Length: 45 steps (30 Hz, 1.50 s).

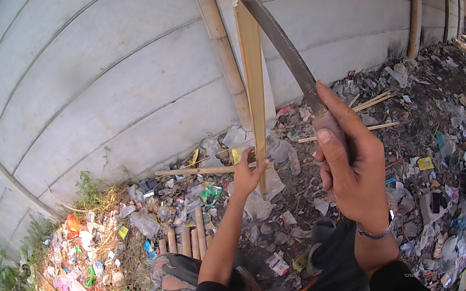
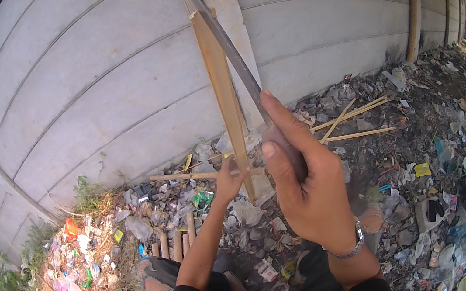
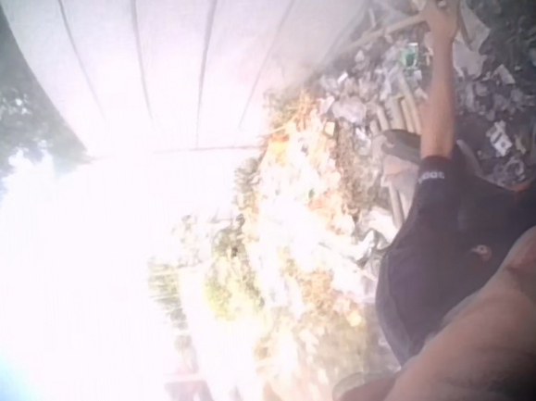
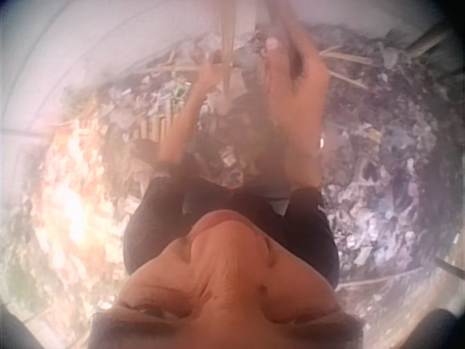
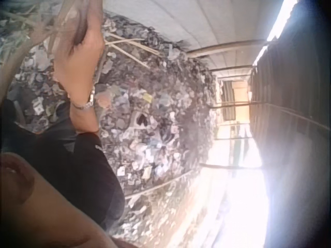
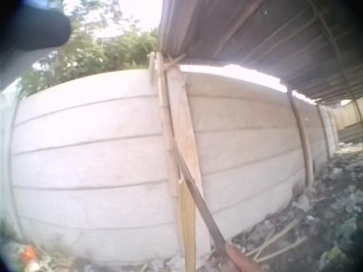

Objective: The person sits on a small stool in a cluttered area and uses a large knife to split bamboo poles into thin strips. They repeatedly pick up bamboo sections, position them vertically, and strike them with the knife to separate the material into smaller pieces.

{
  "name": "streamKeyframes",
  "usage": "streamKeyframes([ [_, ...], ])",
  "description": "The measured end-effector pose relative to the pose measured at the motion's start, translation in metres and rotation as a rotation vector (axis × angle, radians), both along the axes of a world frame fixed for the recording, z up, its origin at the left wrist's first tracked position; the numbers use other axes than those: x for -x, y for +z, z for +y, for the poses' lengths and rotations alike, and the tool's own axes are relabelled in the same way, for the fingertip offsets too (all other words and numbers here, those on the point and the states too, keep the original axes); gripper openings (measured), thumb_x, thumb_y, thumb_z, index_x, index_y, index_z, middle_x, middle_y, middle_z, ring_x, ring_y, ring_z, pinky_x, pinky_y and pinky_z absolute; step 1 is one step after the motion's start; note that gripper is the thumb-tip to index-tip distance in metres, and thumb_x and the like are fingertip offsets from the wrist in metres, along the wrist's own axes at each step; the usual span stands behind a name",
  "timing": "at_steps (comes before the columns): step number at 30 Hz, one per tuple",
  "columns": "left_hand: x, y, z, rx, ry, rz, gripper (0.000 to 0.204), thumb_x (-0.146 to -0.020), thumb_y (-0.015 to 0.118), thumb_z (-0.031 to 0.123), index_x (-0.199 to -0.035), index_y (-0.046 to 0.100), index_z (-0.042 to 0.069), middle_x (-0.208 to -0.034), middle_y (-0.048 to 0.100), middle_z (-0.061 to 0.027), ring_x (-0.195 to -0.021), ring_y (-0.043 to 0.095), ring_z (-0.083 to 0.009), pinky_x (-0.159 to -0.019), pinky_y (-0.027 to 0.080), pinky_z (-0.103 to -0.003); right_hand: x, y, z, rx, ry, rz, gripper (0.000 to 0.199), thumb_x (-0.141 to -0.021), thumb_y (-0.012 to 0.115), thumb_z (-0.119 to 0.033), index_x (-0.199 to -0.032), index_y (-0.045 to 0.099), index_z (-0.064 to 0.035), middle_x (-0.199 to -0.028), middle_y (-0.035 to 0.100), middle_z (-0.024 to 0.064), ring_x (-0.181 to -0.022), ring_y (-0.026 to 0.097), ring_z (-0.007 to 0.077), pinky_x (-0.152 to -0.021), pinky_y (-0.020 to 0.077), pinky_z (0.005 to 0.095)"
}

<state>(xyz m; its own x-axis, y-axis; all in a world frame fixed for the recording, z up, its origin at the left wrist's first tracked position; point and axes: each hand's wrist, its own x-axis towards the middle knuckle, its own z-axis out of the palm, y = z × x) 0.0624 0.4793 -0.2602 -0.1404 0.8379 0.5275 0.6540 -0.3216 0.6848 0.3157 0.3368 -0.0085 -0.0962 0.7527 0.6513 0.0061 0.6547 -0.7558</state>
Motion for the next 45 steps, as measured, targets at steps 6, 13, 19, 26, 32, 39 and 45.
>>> streamKeyframes([
  [6, 0.007, -0.05, 0.006, 0.065, 0.198, 0.103, 0.035, -0.099, 0.064, 0.035, -0.116, 0.06, 0.005, -0.089, 0.069, -0.0253, -0.085, 0.068, -0.0467, -0.072, 0.052, -0.053, 0.008, 0.004, -0.026, -0.045, 0.012, -0.101, 0.048, -0.105, 0.053, -0.013, -0.153, 0.049, -0.0063, -0.082, 0.057, 0.0008, -0.061, 0.049, 0.0037, -0.054, 0.0418, 0.0202],
  [13, 0.018, 0.002, -0.002, -0.047, 0.23, 0.133, 0.03, -0.102, 0.059, 0.035, -0.103, 0.061, 0.005, -0.078, 0.068, -0.0226, -0.074, 0.067, -0.0471, -0.064, 0.049, -0.057, 0.001, 0.044, -0.029, -0.21, -0.075, -0.16, 0.047, -0.103, 0.057, -0.013, -0.149, 0.053, -0.0046, -0.089, 0.064, 0.0081, -0.069, 0.056, 0.0105, -0.063, 0.046, 0.0245],
  [19, 0.006, 0.09, 0.029, -0.222, 0.266, 0.163, 0.033, -0.102, 0.059, 0.036, -0.106, 0.063, 0.004, -0.081, 0.069, -0.0221, -0.073, 0.067, -0.046, -0.063, 0.05, -0.055, -0.003, 0.1, -0.037, -0.402, -0.246, -0.115, 0.045, -0.105, 0.056, -0.019, -0.149, 0.055, -0.007, -0.091, 0.067, 0.0037, -0.061, 0.051, 0.0027, -0.055, 0.0401, 0.0182],
  [26, 0.036, -0.009, 0.02, 0.293, 0.185, 0.306, 0.069, -0.091, 0.072, 0.043, -0.138, 0.051, -0.003, -0.115, 0.071, -0.0263, -0.107, 0.069, -0.0449, -0.092, 0.054, -0.053, 0.046, 0.021, 0.067, -0.153, -0.165, -0.384, 0.044, -0.105, 0.056, -0.016, -0.148, 0.055, -0.009, -0.097, 0.073, 0.0176, -0.076, 0.066, 0.0186, -0.074, 0.0541, 0.0343],
  [32, 0.051, -0.038, 0.014, 0.229, 0.138, 0.052, 0.085, -0.087, 0.078, 0.043, -0.145, 0.042, -0.01, -0.127, 0.066, -0.0293, -0.118, 0.066, -0.0434, -0.1, 0.053, -0.05, 0.034, 0.033, 0.082, -0.289, -0.106, -0.256, 0.048, -0.102, 0.057, -0.015, -0.15, 0.052, -0.0097, -0.103, 0.072, 0.0282, -0.092, 0.075, 0.0354, -0.081, 0.0558, 0.0369],
  [39, 0.038, -0.012, 0.05, -0.108, 0.099, 0.135, 0.065, -0.093, 0.072, 0.041, -0.136, 0.053, -0.003, -0.108, 0.071, -0.0291, -0.096, 0.07, -0.0456, -0.082, 0.056, -0.05, 0.021, 0.029, 0.033, -0.188, -0.057, -0.288, 0.047, -0.101, 0.059, -0.012, -0.147, 0.055, -0.0079, -0.11, 0.072, 0.0276, -0.096, 0.075, 0.029, -0.082, 0.0556, 0.0339],
  [45, 0.031, 0.075, 0.05, -0.042, 0.169, 0.176, 0.037, -0.099, 0.065, 0.036, -0.11, 0.066, 0.001, -0.076, 0.069, -0.0245, -0.076, 0.068, -0.0465, -0.068, 0.052, -0.054, -0.003, 0.077, 0.019, -0.353, -0.094, -0.249, 0.044, -0.101, 0.064, -0.016, -0.144, 0.06, -0.0078, -0.101, 0.072, 0.013, -0.079, 0.066, 0.0119, -0.073, 0.0528, 0.0263],
])
